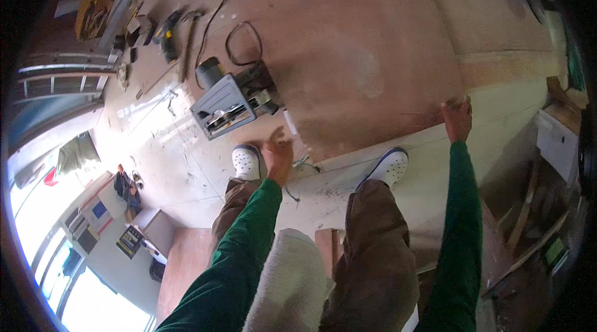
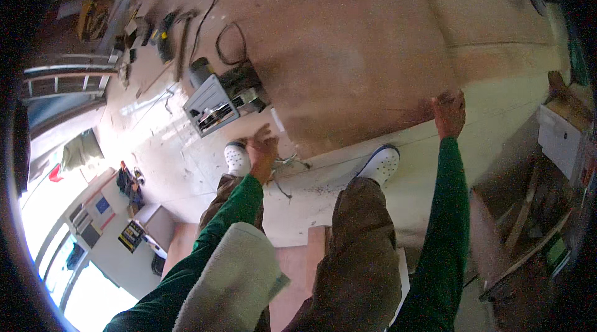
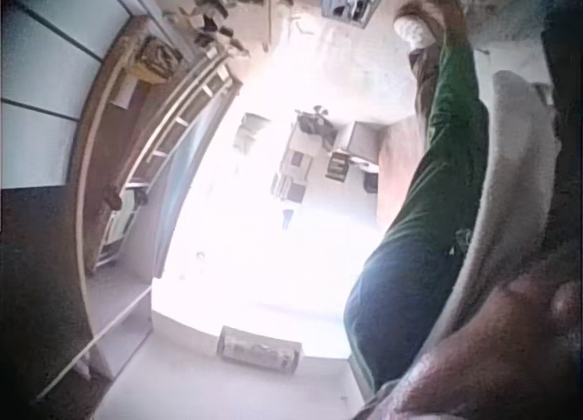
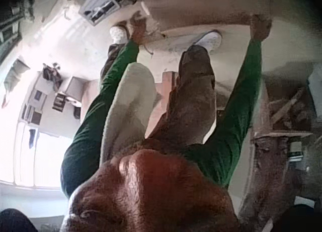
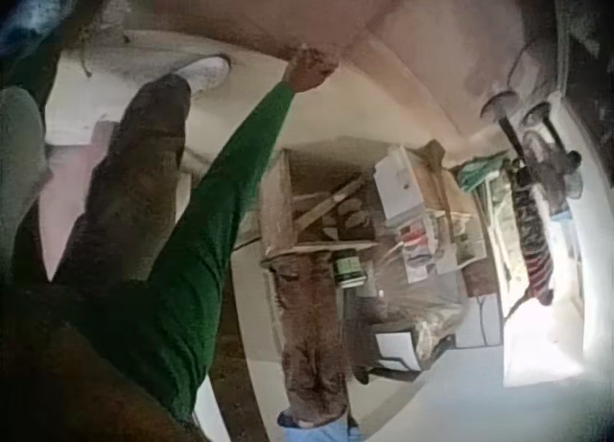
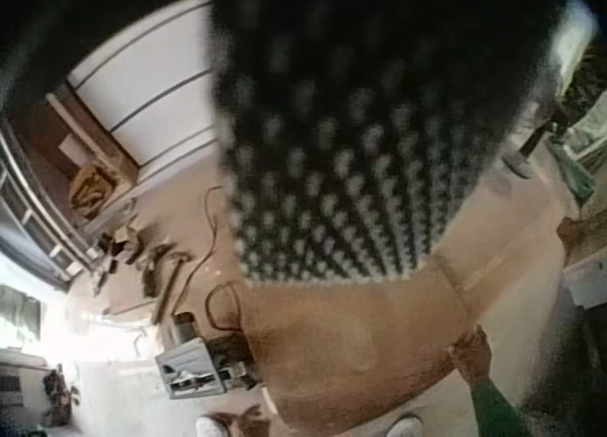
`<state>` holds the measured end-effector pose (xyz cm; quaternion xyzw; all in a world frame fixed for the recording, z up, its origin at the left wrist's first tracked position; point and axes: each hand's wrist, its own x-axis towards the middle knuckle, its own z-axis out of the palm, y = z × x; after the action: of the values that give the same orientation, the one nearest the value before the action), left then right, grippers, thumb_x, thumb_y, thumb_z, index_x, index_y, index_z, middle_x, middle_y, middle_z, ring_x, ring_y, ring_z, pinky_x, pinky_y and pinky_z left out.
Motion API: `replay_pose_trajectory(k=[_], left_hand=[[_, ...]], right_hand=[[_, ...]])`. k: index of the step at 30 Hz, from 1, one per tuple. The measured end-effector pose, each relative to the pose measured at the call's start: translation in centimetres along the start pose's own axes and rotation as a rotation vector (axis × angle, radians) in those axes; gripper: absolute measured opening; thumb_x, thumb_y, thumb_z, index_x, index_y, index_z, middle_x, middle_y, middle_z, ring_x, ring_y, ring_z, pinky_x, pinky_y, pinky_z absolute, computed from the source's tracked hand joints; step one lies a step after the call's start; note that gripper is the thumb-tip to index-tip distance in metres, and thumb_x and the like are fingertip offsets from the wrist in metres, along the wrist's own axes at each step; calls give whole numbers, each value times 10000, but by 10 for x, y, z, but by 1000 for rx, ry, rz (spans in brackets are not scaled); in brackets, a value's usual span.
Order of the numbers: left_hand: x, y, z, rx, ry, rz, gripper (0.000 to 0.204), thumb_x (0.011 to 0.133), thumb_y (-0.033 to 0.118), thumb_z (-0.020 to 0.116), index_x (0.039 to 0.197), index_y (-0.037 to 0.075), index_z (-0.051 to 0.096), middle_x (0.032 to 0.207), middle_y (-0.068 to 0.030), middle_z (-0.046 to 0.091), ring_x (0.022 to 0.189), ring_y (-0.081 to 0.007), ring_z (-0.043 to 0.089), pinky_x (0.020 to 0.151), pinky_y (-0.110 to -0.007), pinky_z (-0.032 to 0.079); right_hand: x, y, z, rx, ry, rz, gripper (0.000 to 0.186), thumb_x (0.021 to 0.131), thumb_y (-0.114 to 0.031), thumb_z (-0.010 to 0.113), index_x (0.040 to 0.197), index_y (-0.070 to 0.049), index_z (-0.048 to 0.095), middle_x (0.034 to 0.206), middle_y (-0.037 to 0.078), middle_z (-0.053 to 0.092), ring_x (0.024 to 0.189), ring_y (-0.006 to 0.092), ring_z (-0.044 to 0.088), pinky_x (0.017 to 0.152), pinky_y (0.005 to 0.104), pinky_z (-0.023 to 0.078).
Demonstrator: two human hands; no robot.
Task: The person uses a hand saw to cut a line through a wood panel, then moves the panels and handles a circular saw on the floor.
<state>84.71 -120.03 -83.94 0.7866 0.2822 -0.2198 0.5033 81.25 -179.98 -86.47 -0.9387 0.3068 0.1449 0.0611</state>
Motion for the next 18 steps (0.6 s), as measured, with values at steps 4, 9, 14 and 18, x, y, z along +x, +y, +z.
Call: replay_pose_trajectory(k=[4,9,14,18], left_hand=[[-8,111,-91,504,448,455,378,848,-25,759,1211,18,663,1156,-187,665,1139,-399,641,1016,-503,506],[31,150,-210,776,318,626,875,728,25,912,1514,20,527,1474,-231,572,1430,-442,515,1218,-504,431],[101,163,-240,676,-366,565,1135,656,164,1010,1638,105,444,1613,-204,488,1531,-427,439,1262,-516,412],[132,207,-242,763,-585,719,965,811,313,964,1628,131,482,1584,-200,541,1518,-388,492,1268,-481,414]], right_hand=[[-113,-38,12,362,66,67,973,1031,-471,770,1721,8,279,1719,266,402,1599,395,400,1305,509,364],[-280,-175,-38,330,-740,-304,556,1008,-365,764,1447,-62,609,1344,198,730,1225,425,694,1030,507,550],[-355,-325,-168,649,-840,-412,511,1051,-427,717,1444,-125,593,1141,123,799,1071,372,759,929,510,588],[-364,-374,-169,785,-672,-369,463,1067,-380,714,1431,-120,596,1115,125,792,1047,365,758,892,515,590]])
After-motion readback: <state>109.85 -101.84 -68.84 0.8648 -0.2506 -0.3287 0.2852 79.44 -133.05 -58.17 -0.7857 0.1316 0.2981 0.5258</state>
